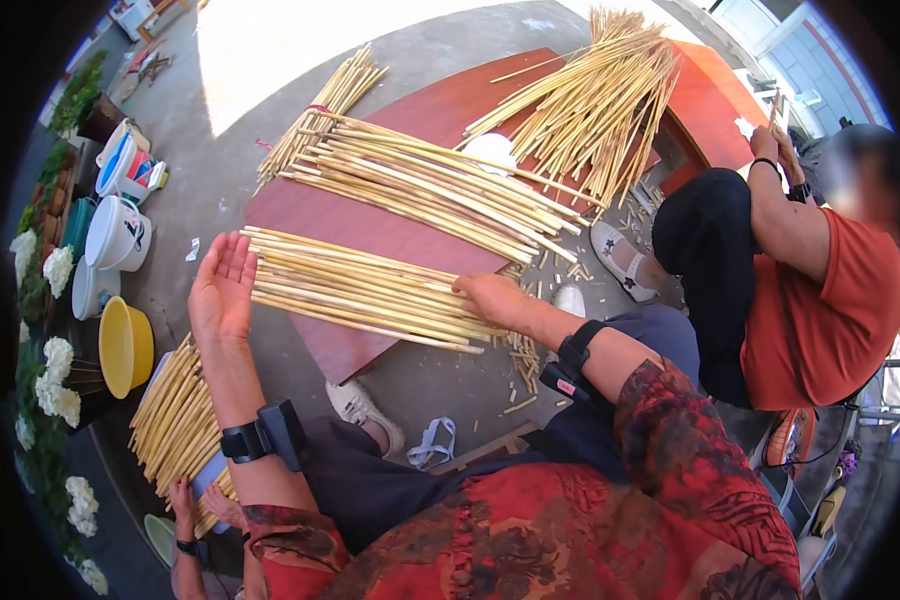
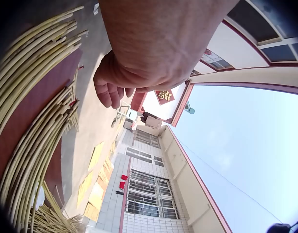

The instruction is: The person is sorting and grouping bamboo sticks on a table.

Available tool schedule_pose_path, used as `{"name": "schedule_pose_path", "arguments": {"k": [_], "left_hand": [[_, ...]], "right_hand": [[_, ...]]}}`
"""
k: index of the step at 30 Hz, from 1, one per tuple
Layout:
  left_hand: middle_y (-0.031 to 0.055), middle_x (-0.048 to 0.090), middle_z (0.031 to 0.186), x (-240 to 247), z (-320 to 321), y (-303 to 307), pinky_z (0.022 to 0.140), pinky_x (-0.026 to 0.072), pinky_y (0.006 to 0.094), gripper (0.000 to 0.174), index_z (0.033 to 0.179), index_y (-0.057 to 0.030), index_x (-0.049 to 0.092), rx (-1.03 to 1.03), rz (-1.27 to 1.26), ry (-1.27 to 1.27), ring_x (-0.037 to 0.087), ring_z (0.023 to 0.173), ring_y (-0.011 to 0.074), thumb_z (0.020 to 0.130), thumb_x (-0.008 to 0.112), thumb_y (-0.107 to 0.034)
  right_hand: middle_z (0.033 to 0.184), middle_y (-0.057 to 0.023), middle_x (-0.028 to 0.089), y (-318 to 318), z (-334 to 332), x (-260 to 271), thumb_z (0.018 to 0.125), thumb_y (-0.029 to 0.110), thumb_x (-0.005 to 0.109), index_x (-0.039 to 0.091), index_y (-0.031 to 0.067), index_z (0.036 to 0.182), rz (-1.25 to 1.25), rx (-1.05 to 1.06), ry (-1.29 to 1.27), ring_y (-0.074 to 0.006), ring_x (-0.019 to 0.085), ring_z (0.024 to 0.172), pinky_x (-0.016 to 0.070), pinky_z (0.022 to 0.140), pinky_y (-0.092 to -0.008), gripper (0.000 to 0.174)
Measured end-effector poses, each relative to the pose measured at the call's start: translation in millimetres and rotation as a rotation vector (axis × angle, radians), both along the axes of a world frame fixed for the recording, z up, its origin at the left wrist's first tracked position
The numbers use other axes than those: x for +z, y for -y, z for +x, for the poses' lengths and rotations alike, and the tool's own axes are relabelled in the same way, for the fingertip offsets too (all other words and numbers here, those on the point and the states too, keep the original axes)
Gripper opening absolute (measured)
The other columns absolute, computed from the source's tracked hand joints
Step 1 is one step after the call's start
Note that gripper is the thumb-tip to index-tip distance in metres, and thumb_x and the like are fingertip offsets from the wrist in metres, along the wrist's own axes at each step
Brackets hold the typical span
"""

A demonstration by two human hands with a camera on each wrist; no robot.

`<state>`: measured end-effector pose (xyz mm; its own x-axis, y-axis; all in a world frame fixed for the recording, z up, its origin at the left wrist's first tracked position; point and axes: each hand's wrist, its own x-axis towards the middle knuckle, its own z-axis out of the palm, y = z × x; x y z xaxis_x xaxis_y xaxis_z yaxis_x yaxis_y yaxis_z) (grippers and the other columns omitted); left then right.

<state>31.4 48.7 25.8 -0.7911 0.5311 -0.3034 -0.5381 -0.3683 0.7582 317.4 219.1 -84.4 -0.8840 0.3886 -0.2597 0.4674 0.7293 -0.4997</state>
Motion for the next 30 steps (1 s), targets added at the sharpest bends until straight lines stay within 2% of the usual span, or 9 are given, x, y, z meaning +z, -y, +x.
{"name": "schedule_pose_path", "arguments": {"k": [8,10,11,13,17,19,21,25,30], "left_hand": [[0.013,0.052,0.103,2,3,-3,0.082,0.0424,0.0364,0.027,0.106,0.0035,0.046,-0.023,0.003,-0.006,0.051,0.098,0.0245,0.085,0.044,-0.013],[0.0131,0.052,0.104,3,5,-5,0.082,0.0426,0.0364,0.027,0.106,0.0035,0.046,-0.023,-0.018,-0.014,0.051,0.098,0.0248,0.085,0.045,-0.013],[0.0131,0.052,0.104,3,5,-6,0.082,0.0426,0.0364,0.027,0.106,0.0035,0.046,-0.027,-0.012,-0.017,0.051,0.098,0.0248,0.085,0.045,-0.013],[0.0131,0.052,0.103,1,7,-7,0.08,0.043,0.036,0.027,0.106,0.0031,0.046,-0.052,-0.007,-0.016,0.052,0.096,0.0246,0.084,0.046,-0.014],[0.013,0.053,0.101,-1,11,-13,0.078,0.0435,0.0355,0.026,0.105,0.0023,0.047,-0.081,-0.013,-0.023,0.052,0.094,0.0241,0.084,0.047,-0.013],[0.0129,0.054,0.099,0,14,-15,0.077,0.0437,0.0352,0.025,0.104,0.0016,0.048,-0.098,-0.024,-0.012,0.053,0.093,0.0237,0.084,0.047,-0.013],[0.0127,0.054,0.099,0,16,-17,0.077,0.0438,0.0353,0.025,0.104,0.0016,0.048,-0.106,-0.026,-0.013,0.053,0.092,0.0237,0.084,0.047,-0.013],[0.0122,0.055,0.097,-1,20,-19,0.076,0.0443,0.0351,0.025,0.104,0.0016,0.048,-0.128,-0.033,-0.02,0.054,0.09,0.0234,0.084,0.048,-0.013],[0.0123,0.055,0.095,-5,25,-23,0.072,0.0463,0.0332,0.024,0.102,0.0021,0.048,-0.146,-0.049,-0.036,0.055,0.088,0.0226,0.083,0.048,-0.013]], "right_hand": [[0.083,-0.0145,0.06,-17,3,5,0.073,0.011,0.051,0.056,0.0066,0.095,-0.065,-0.106,0.008,-0.0315,0.056,0.081,0.0445,0.072,-0.0381,0.023],[0.084,-0.0137,0.059,-14,2,20,0.072,0.013,0.052,0.056,0.0064,0.093,-0.134,-0.118,0.158,-0.0311,0.056,0.08,0.0448,0.071,-0.0378,0.022],[0.084,-0.0137,0.059,-12,4,15,0.072,0.013,0.052,0.056,0.0064,0.093,-0.129,-0.122,0.154,-0.0311,0.056,0.08,0.0448,0.071,-0.0378,0.022],[0.085,-0.0125,0.058,-7,6,7,0.072,0.014,0.053,0.056,0.0055,0.088,0.06,0.007,0.041,-0.0305,0.056,0.08,0.045,0.07,-0.038,0.019],[0.087,-0.0105,0.055,-1,2,7,0.073,0.015,0.053,0.055,0.0083,0.092,0.056,0.069,0.134,-0.0289,0.055,0.083,0.0444,0.071,-0.0378,0.019],[0.087,-0.0103,0.055,-4,0,6,0.074,0.014,0.053,0.054,0.0079,0.091,0.046,0.048,0.098,-0.0293,0.054,0.083,0.0442,0.071,-0.0379,0.019],[0.087,-0.0135,0.055,-10,-4,1,0.076,0.012,0.047,0.054,0.0061,0.09,0.097,-0.006,0.008,-0.0316,0.054,0.083,0.044,0.071,-0.039,0.017],[0.089,-0.0138,0.054,-26,-8,2,0.076,0.009,0.046,0.054,0.0054,0.089,0.139,-0.106,-0.082,-0.0304,0.052,0.087,0.0433,0.073,-0.0379,0.016],[0.087,-0.0141,0.052,-43,-13,-12,0.071,0.006,0.048,0.053,0.0025,0.086,0.373,-0.151,-0.082,-0.0294,0.05,0.089,0.0417,0.076,-0.0368,0.017]]}}
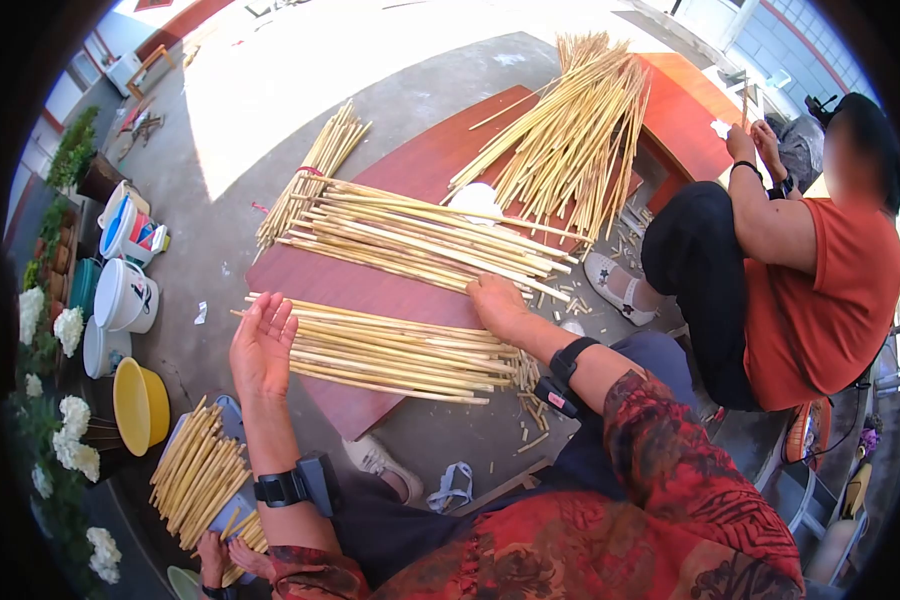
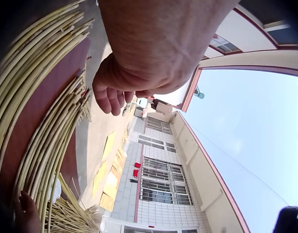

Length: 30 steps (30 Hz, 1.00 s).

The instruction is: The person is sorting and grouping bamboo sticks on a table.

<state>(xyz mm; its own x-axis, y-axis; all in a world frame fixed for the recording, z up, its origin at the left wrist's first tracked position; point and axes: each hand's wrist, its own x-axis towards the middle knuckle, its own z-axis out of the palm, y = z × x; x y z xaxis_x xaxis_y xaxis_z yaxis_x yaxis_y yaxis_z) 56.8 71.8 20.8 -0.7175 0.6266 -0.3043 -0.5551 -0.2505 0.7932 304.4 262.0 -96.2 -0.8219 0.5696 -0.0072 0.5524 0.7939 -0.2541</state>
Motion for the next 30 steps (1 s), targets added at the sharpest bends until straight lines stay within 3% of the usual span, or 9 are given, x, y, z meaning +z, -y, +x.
{"name": "schedule_pose_path", "arguments": {"k": [12,22,30], "left_hand": [[0.012,0.055,0.098,-3,1,1,0.074,0.046,0.033,0.024,0.103,0.0009,0.049,-0.049,-0.014,0.001,0.054,0.088,0.0213,0.084,0.047,-0.014],[0.0122,0.056,0.097,-1,5,2,0.073,0.0467,0.0324,0.024,0.102,0.001,0.049,-0.062,-0.016,-0.008,0.055,0.087,0.0211,0.084,0.047,-0.014],[0.0129,0.056,0.096,-1,9,0,0.071,0.0478,0.0316,0.023,0.101,0.0011,0.049,-0.098,-0.027,-0.013,0.056,0.085,0.0213,0.084,0.047,-0.014]], "right_hand": [[0.083,-0.0094,0.052,-2,-3,-17,0.07,0.007,0.048,0.052,0.0049,0.082,0.238,0.006,0.103,-0.0249,0.052,0.084,0.0425,0.067,-0.036,0.012],[0.082,-0.0108,0.052,2,-3,-21,0.071,0.007,0.048,0.05,0.0045,0.083,0.196,0.069,0.079,-0.0253,0.054,0.082,0.0442,0.068,-0.035,0.013],[0.086,-0.0125,0.053,3,-6,-19,0.071,0.007,0.049,0.052,0.0029,0.086,0.076,0.037,0.218,-0.0268,0.054,0.084,0.0457,0.069,-0.0352,0.016]]}}
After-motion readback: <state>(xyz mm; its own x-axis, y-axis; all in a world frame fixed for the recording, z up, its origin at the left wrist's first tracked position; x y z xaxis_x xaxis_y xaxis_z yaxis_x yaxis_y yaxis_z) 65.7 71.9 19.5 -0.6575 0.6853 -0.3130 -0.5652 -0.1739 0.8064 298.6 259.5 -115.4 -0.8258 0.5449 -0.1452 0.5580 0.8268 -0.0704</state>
